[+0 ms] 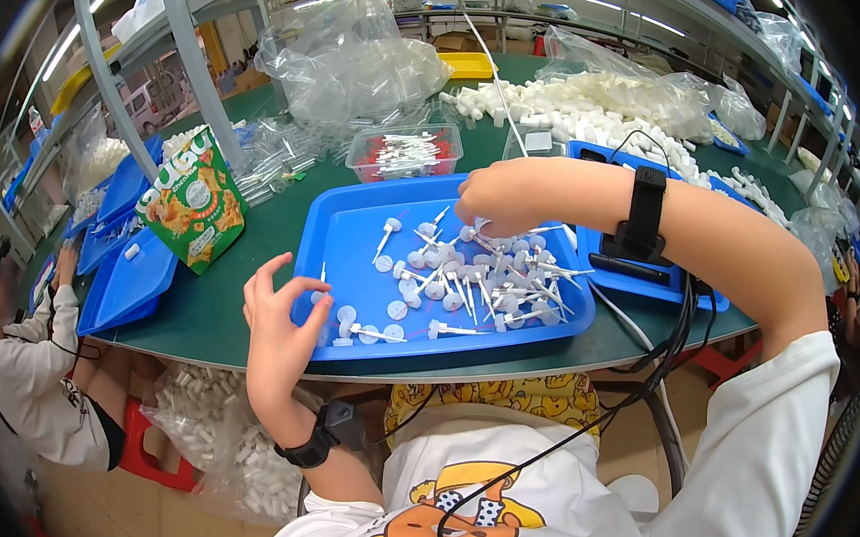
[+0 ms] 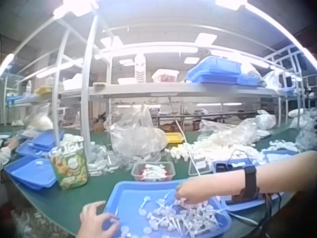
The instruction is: The person repeatedly picks up small white plastic components and thin white rods from a blue tray. They insert the rods into the plastic pieces by hand and place the assembled units back into the tray. The process is repetitive and performed one unit at a time.
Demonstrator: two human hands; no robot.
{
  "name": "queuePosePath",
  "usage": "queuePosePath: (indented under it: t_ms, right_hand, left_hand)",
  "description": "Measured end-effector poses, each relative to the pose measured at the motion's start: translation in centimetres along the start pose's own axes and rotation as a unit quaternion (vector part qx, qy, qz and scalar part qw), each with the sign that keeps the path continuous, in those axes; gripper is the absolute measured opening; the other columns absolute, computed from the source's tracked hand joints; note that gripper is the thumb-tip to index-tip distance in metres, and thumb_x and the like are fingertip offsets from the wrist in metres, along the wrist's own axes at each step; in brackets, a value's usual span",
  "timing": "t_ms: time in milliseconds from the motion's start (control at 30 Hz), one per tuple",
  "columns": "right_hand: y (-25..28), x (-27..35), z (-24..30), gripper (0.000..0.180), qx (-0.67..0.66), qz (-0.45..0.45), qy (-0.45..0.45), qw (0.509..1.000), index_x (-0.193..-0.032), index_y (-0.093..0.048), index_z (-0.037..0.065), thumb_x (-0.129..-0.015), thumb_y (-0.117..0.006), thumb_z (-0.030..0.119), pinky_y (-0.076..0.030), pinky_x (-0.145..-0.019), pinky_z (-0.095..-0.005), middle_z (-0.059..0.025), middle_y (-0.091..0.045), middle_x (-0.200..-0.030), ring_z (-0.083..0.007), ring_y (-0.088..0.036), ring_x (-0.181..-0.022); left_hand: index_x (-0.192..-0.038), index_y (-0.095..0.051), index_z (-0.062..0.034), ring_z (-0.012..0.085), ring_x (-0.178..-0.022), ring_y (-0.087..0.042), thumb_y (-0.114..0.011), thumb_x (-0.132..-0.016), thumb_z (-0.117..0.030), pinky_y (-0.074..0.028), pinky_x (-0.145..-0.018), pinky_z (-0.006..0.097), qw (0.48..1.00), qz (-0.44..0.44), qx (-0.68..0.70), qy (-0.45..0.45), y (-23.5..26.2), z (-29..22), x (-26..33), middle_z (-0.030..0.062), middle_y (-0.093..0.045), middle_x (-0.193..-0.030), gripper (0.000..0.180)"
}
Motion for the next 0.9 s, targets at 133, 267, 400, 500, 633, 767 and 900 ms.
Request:
queuePosePath:
  t_ms: [133, 267, 400, 500, 633, 767, 900]
  right_hand:
    - [0.8, -0.2, -0.8, 0.022, -0.051, -0.009, 0.018, 0.998, -0.103, -0.064, 0.006, -0.084, -0.061, 0.016, -0.048, -0.084, -0.041, -0.0131, -0.061, -0.106, -0.0306, -0.057, -0.103]
    - [2.0, -1.8, -2.5, 0.018, -0.046, -0.016, -0.022, 0.999, -0.095, -0.066, 0.005, -0.083, -0.061, 0.016, -0.05, -0.079, -0.0403, -0.0125, -0.065, -0.098, -0.0311, -0.062, -0.092]
    - [3.1, -4.6, -3.2, 0.014, 0.0, -0.094, -0.061, 0.994, -0.088, -0.067, 0.005, -0.08, -0.06, 0.015, -0.051, -0.072, -0.0407, -0.0117, -0.068, -0.085, -0.0319, -0.064, -0.08]
    - [2.9, -7.0, -5.3, 0.014, -0.004, -0.139, -0.06, 0.989, -0.087, -0.067, 0.006, -0.079, -0.059, 0.014, -0.051, -0.07, -0.0397, -0.0121, -0.068, -0.083, -0.0318, -0.065, -0.079]
    - [2.7, -11.2, -7.0, 0.016, -0.043, -0.189, -0.059, 0.979, -0.089, -0.068, 0.006, -0.076, -0.06, 0.01, -0.052, -0.071, -0.0392, -0.0127, -0.068, -0.084, -0.031, -0.065, -0.081]
    - [1.4, -14.6, -9.3, 0.018, -0.086, -0.24, -0.081, 0.964, -0.09, -0.068, 0.005, -0.074, -0.062, 0.009, -0.052, -0.075, -0.0398, -0.0145, -0.068, -0.087, -0.0315, -0.066, -0.085]
    - [1.1, -16.3, -8.6, 0.018, -0.09, -0.237, -0.132, 0.958, -0.088, -0.069, 0.007, -0.072, -0.067, 0.013, -0.052, -0.076, -0.0402, -0.015, -0.068, -0.089, -0.0319, -0.065, -0.087]
  left_hand:
    - [-0.09, -0.074, -0.0156, 0.0357, -0.131, -0.028, -0.076, -0.073, -0.024, -0.021, -0.108, 0.046, 0.997, 0.067, -0.03, 0.035, 0.2, -0.2, 0.3, 0.0173, -0.043, -0.136, 0.019]
    - [-0.095, -0.075, -0.0211, 0.0365, -0.132, -0.026, -0.076, -0.071, -0.027, -0.02, -0.107, 0.047, 0.993, 0.096, -0.055, 0.045, -0.3, 0.0, 0.1, 0.0181, -0.04, -0.14, 0.025]
    - [-0.091, -0.076, -0.0196, 0.0374, -0.132, -0.026, -0.077, -0.07, -0.024, -0.018, -0.108, 0.047, 0.993, 0.097, -0.045, 0.055, 0.0, -0.1, 0.2, 0.0184, -0.04, -0.14, 0.021]
    - [-0.087, -0.075, -0.0182, 0.0368, -0.131, -0.027, -0.077, -0.069, -0.022, -0.02, -0.107, 0.047, 0.995, 0.086, -0.029, 0.043, 0.0, -0.4, 0.1, 0.0178, -0.042, -0.137, 0.018]
    - [-0.082, -0.071, -0.0147, 0.0353, -0.131, -0.027, -0.077, -0.069, -0.019, -0.023, -0.104, 0.046, 0.999, 0.05, -0.014, 0.014, 0.2, -0.8, 0.1, 0.0154, -0.043, -0.135, 0.016]
    - [-0.088, -0.065, -0.0069, 0.0312, -0.116, -0.046, -0.072, -0.073, -0.01, -0.035, -0.096, 0.041, 0.998, 0.004, 0.047, -0.039, 0.2, -1.7, -0.6, 0.0142, -0.057, -0.117, 0.017]
    - [-0.095, -0.061, 0.0017, 0.0186, -0.084, -0.063, -0.062, -0.082, -0.001, -0.049, -0.074, 0.03, 0.982, -0.006, 0.186, 0.009, 0.6, -2.5, -1.0, 0.0118, -0.065, -0.09, 0.013]
Point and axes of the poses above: each hand's wrist, its own x-axis away from the middle knuckle, its own y-axis out of the back of the hand, z = x × y, the point moved 3 cm from there along -x, towards the middle knuckle
